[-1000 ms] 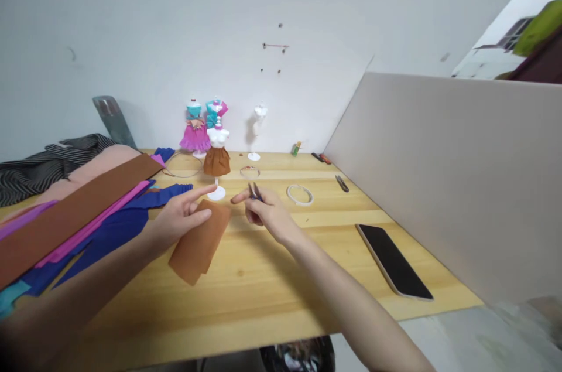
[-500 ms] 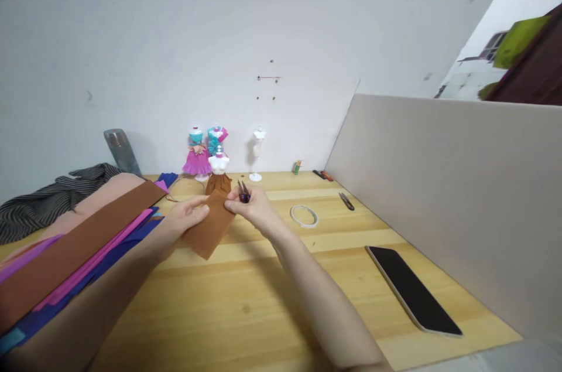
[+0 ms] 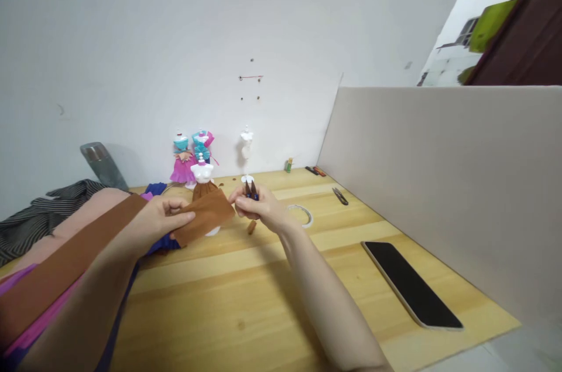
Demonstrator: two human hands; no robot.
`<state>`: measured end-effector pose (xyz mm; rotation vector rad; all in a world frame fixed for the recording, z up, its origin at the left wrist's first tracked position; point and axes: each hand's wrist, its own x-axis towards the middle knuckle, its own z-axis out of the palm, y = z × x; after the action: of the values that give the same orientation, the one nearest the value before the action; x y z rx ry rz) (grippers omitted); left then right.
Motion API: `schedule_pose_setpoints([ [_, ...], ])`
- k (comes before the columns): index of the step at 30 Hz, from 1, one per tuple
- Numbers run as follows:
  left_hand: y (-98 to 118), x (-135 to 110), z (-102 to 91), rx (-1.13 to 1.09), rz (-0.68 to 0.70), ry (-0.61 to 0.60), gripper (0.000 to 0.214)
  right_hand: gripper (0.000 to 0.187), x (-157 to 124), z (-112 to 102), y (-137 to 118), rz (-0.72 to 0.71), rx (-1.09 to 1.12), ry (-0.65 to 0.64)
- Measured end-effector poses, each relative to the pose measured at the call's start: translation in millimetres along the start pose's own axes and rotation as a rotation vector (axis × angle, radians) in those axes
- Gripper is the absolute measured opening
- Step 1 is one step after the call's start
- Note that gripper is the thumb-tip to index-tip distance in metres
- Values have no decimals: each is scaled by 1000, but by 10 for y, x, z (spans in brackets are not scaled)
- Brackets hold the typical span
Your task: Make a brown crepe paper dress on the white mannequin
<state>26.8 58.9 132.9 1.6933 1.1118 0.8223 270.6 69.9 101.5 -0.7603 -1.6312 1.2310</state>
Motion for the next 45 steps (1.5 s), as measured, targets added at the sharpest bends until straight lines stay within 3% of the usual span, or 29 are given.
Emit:
schedule_pose_setpoints([
  [2,46,-29,-92,24,17,62,27,28,13,-105,78,57,-213,-158],
  [5,55,-68,-176,-44,38,121,29,12,71,-122,267,362,-827,-429],
  [6,42,-72,-184,-83,44,121,29,11,96,-94,344,443,-947,-468],
  [10,-42,-49,-171,-250,52,99,28,13,167,52,615,590,-1168,-497],
  [16,-130,9,-211,-382,78,115,28,11,148,92,701,586,-1262,-524],
  [20,-156,24,-237,-413,80,132,29,7,139,113,627,488,-1291,-440],
  [25,-245,-7,-213,-364,44,138,30,14,76,307,340,156,-1277,-259],
  [26,-270,-22,-194,-352,17,137,30,16,45,373,271,35,-1248,-223],
  [28,-317,-58,-139,-329,-34,117,29,16,-23,517,157,-498,-1052,-75],
  [29,-337,-78,-103,-329,-50,96,29,14,-54,590,119,-700,-970,-38],
  [30,-354,-99,-63,-341,-63,75,29,17,-78,658,98,-855,-930,-47],
  [32,-379,-141,21,-408,-95,36,27,34,-100,770,106,-996,-979,-89],
  [36,-416,-223,170,-510,-165,22,22,41,-61,861,254,-982,-1157,-32],
  [41,-472,-294,221,-525,-204,15,41,27,-30,816,356,-962,-958,154],
  [43,-476,-309,170,-518,-215,25,48,23,-29,794,343,-787,-797,242],
  [45,-450,-323,68,-494,-219,67,51,16,-16,773,325,-507,-544,351],
])
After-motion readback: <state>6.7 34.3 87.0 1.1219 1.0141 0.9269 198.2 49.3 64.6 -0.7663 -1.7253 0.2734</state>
